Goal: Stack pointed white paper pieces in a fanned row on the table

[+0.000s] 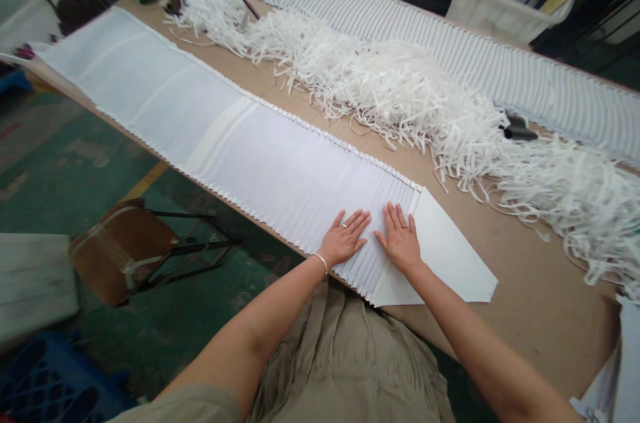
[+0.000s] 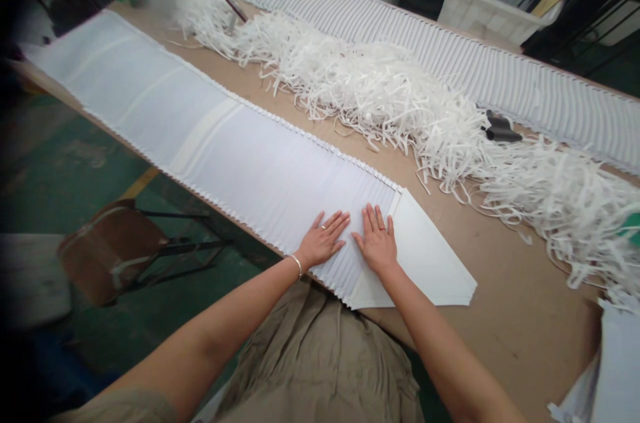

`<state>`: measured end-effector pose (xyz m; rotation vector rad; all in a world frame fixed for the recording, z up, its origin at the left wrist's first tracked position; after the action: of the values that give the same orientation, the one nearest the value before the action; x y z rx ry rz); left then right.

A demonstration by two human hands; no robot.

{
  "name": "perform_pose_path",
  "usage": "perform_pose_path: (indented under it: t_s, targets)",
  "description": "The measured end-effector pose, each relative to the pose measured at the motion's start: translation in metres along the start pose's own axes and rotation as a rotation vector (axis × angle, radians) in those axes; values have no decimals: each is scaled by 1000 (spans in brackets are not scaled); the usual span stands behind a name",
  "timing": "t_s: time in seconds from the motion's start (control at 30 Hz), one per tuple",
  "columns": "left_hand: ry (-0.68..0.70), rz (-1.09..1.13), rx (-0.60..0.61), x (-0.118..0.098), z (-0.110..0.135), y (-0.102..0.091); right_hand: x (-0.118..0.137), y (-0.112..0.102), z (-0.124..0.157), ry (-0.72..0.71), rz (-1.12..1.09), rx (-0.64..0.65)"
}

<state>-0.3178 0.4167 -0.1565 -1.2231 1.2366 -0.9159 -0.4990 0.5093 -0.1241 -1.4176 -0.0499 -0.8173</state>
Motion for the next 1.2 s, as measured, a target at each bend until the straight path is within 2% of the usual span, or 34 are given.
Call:
perform_pose_path:
  t_s: [0.17, 0.47, 0.57, 0.7, 0.83, 0.93, 1.03, 1.2]
  targets:
    - [-3, 37, -9, 2, 0, -1, -25, -7, 13, -36, 112, -4]
    - [-20, 50, -2, 3, 1, 0, -67, -6, 36, 26, 280, -125]
    - [-14, 46, 10, 3, 2, -2, -74, -11, 43, 45, 301, -143]
    - [-23, 32, 0, -8, -5, -8, -71, -24, 48, 62, 304, -202]
    - [98, 39, -13, -31, -21, -7, -77, -26, 55, 78, 343, -235]
    - [134, 58, 1, -40, -28, 1, -92, -19, 61, 63, 395, -207]
    - [129, 62, 2, -39, -29, 6, -112, -16, 67, 89, 429, -221]
    - [134, 58, 3, -37, -29, 5, -141, -22, 75, 108, 462, -189]
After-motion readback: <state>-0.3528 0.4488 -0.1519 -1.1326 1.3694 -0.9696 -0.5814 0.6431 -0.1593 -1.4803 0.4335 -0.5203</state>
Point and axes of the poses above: each hand's wrist, its own z-axis away from the middle knuckle, its own y-axis out of the palm, x = y × z, the point moved 1 cm from there along -z, towards the middle knuckle, and after that the axes turned 15 degrees about y, right-handed, at the moved point
